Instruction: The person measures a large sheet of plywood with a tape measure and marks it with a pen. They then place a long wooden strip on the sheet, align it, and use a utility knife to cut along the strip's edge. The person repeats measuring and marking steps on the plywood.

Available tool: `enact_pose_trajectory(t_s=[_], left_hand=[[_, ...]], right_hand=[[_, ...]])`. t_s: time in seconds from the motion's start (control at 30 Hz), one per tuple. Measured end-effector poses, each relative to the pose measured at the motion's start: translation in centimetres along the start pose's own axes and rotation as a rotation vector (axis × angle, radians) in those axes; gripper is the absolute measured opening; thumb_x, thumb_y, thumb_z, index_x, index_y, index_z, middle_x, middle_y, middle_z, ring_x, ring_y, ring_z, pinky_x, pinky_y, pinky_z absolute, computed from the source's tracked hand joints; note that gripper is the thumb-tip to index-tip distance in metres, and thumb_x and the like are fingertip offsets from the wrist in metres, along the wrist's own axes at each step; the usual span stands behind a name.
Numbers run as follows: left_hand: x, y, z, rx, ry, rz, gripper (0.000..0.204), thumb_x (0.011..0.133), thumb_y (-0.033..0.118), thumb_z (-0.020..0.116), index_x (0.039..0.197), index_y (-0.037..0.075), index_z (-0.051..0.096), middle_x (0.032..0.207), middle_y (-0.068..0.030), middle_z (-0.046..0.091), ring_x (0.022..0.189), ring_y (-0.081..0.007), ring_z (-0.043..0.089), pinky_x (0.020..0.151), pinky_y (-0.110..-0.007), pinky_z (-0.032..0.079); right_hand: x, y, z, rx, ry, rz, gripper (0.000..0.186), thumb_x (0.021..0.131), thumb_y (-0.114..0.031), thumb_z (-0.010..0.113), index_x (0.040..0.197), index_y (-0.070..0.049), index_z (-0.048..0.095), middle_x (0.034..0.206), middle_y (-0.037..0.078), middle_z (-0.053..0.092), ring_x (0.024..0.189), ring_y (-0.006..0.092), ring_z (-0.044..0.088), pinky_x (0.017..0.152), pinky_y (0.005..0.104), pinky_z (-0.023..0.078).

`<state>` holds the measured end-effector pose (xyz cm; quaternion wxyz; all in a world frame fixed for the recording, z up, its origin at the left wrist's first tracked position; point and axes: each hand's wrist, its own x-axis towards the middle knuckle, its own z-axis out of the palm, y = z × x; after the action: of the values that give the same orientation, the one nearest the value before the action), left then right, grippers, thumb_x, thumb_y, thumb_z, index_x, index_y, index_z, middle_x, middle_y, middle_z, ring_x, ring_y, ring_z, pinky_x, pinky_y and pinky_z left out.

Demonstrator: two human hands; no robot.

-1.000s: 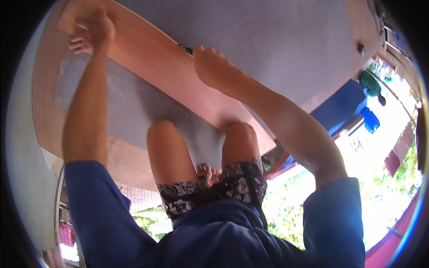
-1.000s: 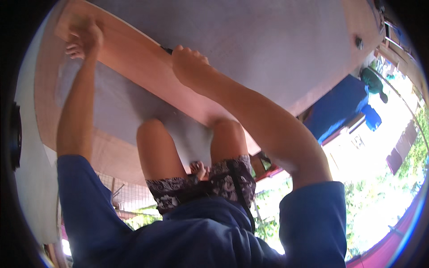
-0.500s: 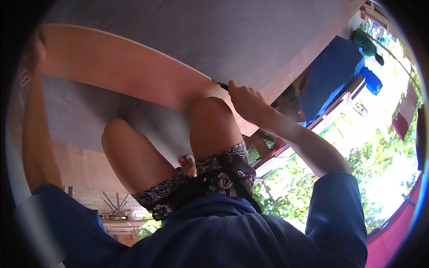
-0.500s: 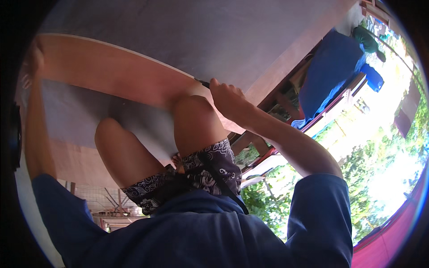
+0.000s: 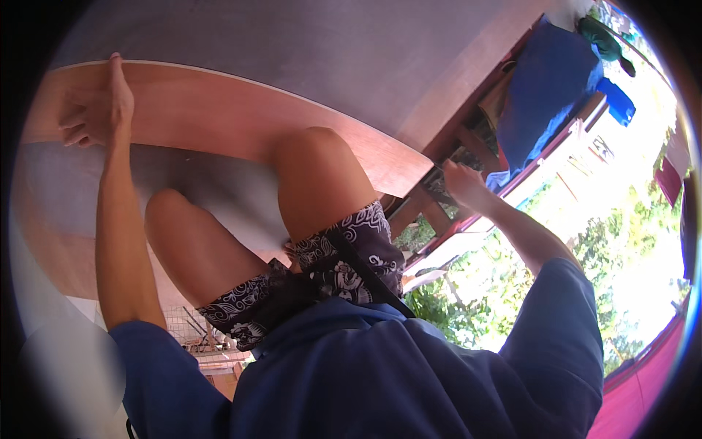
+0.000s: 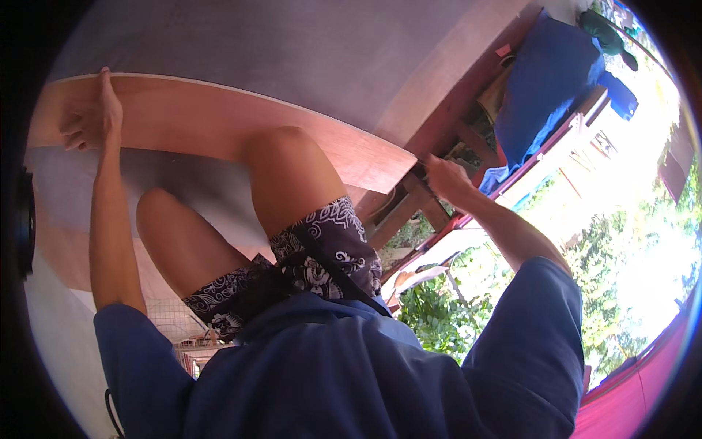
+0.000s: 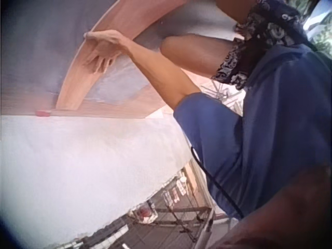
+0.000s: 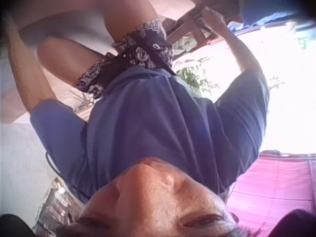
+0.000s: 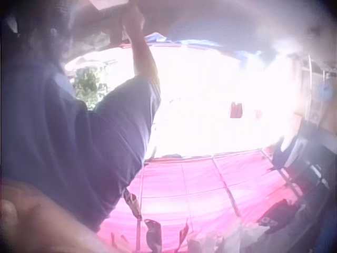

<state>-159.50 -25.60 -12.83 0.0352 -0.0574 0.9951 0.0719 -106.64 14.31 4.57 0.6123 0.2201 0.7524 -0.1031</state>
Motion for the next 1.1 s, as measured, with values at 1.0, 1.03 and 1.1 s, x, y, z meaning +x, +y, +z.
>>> enact_pose_trajectory(t_s=[1.0,1.03,1.1], left_hand=[[16.3,-3.4,-5.1,-0.131,0.068,-0.118,0.062,0.101,0.056,0.055,0.159,0.041,0.039,0.169,-0.0225,0.006,0.145,-0.0567,0.014,0.119,-0.069,0.020],[16.4,-3.3,-5.3,-0.108,0.059,-0.119,0.062,0.101,0.056,0.054,0.159,0.041,0.038,0.169,-0.0222,0.006,0.144,-0.0577,0.013,0.119,-0.069,0.020],[16.6,-3.2,-5.4,-0.075,0.022,-0.130,0.062,0.101,0.056,0.054,0.159,0.042,0.037,0.169,-0.0216,0.004,0.144,-0.0597,0.011,0.119,-0.070,0.019]], right_hand=[[11.8,-63.2,-50.1,0.433,0.488,-0.761,0.035,0.106,-0.028,0.052,0.117,0.005,0.054,0.105,0.036,0.069,0.098,0.0554,0.069,0.086,0.0601,0.056],[12.2,-64.3,-50.6,0.409,0.476,-0.755,0.035,0.106,-0.028,0.051,0.117,0.006,0.054,0.105,0.036,0.069,0.098,0.0550,0.069,0.086,0.0596,0.057],[13.0,-65.9,-51.1,0.361,0.498,-0.751,0.035,0.107,-0.028,0.051,0.115,0.006,0.054,0.101,0.037,0.069,0.095,0.0551,0.070,0.083,0.0597,0.057]])
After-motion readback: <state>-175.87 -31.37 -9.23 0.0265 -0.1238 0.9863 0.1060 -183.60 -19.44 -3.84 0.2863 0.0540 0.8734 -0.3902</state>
